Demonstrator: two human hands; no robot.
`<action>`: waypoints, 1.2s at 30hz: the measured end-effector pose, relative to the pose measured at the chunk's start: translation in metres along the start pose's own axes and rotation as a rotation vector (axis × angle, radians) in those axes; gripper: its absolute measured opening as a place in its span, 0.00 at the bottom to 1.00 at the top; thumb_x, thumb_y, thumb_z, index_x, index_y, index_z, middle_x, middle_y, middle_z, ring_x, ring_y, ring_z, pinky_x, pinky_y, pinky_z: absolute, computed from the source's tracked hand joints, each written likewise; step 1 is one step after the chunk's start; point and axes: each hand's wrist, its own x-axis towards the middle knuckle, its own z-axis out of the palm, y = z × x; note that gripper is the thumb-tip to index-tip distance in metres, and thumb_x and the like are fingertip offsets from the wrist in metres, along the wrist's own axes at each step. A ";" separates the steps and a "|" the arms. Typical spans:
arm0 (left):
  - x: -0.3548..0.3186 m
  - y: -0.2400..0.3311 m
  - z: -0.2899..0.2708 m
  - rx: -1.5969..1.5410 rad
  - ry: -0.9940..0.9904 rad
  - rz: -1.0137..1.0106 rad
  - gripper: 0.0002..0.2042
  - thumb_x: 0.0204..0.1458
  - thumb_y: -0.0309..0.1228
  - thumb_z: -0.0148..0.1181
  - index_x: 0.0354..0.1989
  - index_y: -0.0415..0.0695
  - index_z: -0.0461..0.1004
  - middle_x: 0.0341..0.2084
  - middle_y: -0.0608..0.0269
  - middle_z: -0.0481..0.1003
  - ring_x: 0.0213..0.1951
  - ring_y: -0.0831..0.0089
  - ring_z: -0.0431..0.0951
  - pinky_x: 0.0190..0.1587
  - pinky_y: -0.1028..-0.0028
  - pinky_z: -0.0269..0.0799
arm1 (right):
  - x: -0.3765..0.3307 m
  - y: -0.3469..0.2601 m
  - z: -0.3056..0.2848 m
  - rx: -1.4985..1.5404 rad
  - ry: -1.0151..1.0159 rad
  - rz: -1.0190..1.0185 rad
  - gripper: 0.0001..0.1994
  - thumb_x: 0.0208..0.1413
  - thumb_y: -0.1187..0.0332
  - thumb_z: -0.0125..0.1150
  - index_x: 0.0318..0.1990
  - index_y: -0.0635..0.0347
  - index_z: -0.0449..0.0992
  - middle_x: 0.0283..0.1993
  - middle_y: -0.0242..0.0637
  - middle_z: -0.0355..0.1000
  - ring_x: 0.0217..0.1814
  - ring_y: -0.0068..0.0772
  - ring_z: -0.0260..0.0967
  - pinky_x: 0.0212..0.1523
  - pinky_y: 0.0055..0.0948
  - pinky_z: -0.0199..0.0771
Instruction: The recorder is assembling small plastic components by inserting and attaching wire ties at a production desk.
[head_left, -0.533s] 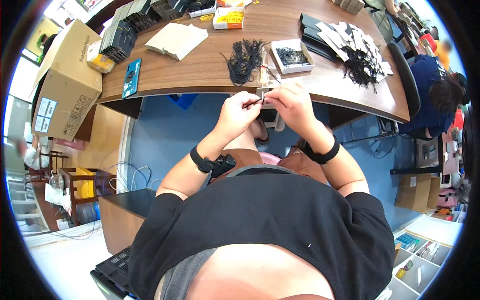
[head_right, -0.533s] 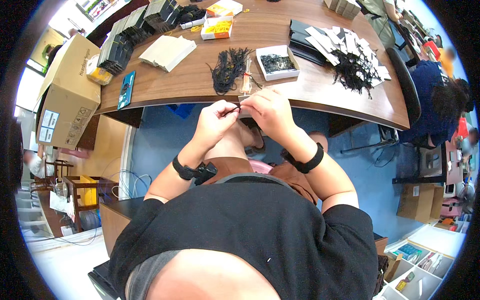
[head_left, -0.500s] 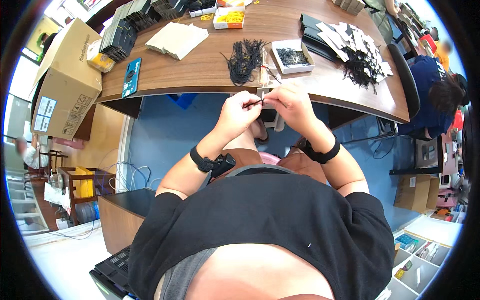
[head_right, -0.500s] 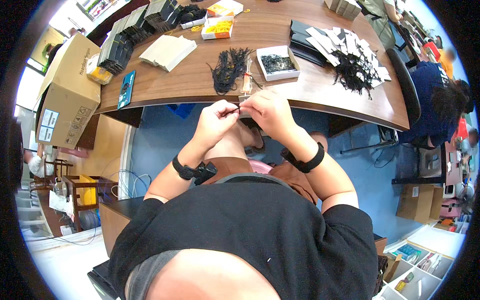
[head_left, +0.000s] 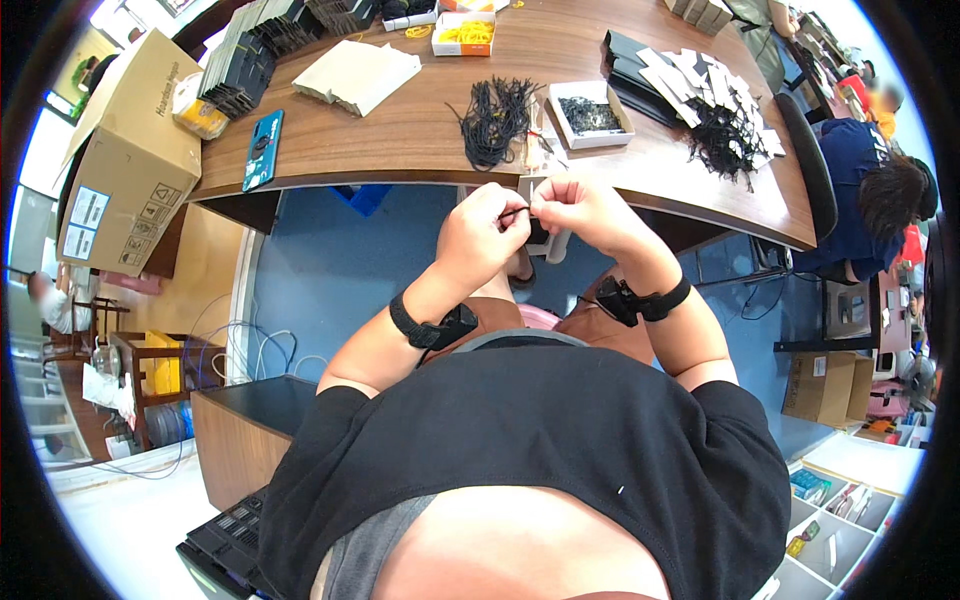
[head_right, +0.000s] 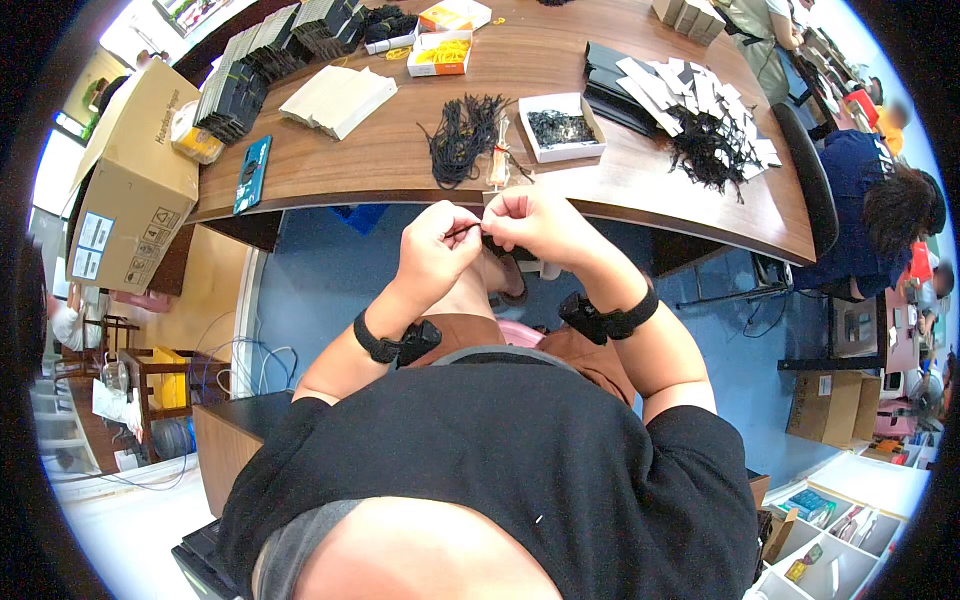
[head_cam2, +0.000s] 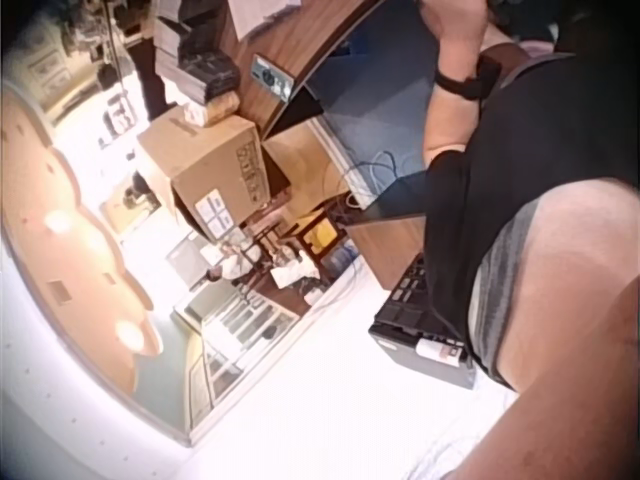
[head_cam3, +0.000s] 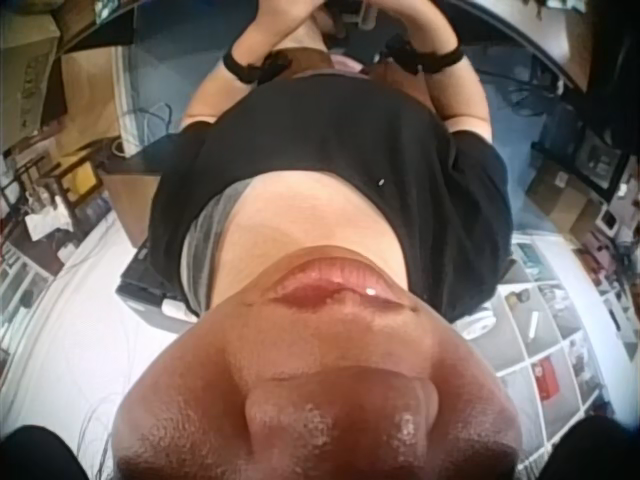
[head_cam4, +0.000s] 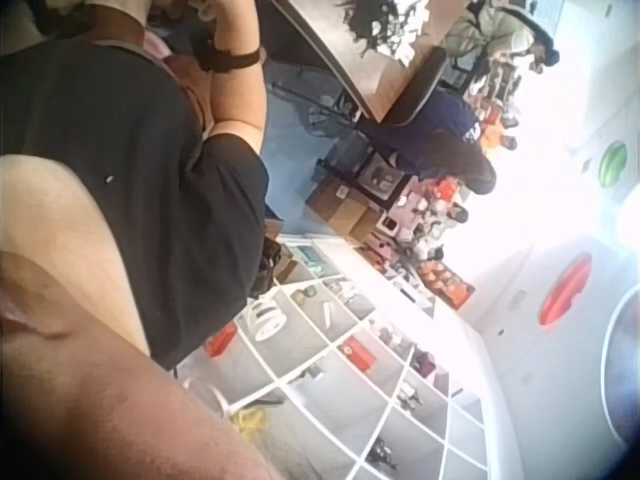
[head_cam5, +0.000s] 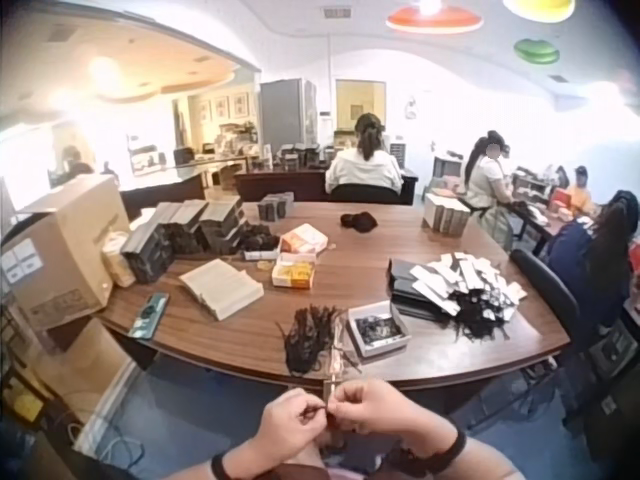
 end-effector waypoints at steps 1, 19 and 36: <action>0.000 0.000 0.000 -0.092 -0.010 -0.014 0.04 0.51 0.19 0.58 0.35 0.36 0.73 0.31 0.66 0.73 0.34 0.82 0.72 0.37 0.83 0.70 | 0.002 0.000 -0.003 0.169 -0.085 -0.037 0.08 0.55 0.67 0.61 0.28 0.61 0.76 0.23 0.27 0.69 0.23 0.17 0.63 0.25 0.18 0.63; 0.005 -0.005 0.000 -0.885 0.003 -0.356 0.04 0.53 0.23 0.58 0.34 0.40 0.70 0.21 0.72 0.68 0.16 0.88 0.60 0.18 0.85 0.54 | -0.003 0.013 0.026 0.353 0.199 -0.093 0.07 0.55 0.66 0.64 0.30 0.57 0.75 0.23 0.23 0.68 0.24 0.13 0.59 0.26 0.14 0.59; 0.018 0.003 0.002 -1.220 -0.165 -0.582 0.01 0.53 0.24 0.58 0.32 0.42 0.72 0.15 0.75 0.64 0.16 0.88 0.57 0.18 0.86 0.52 | -0.008 0.024 0.037 0.106 0.466 -0.347 0.02 0.51 0.76 0.60 0.32 0.61 0.74 0.32 0.27 0.71 0.31 0.14 0.64 0.33 0.16 0.65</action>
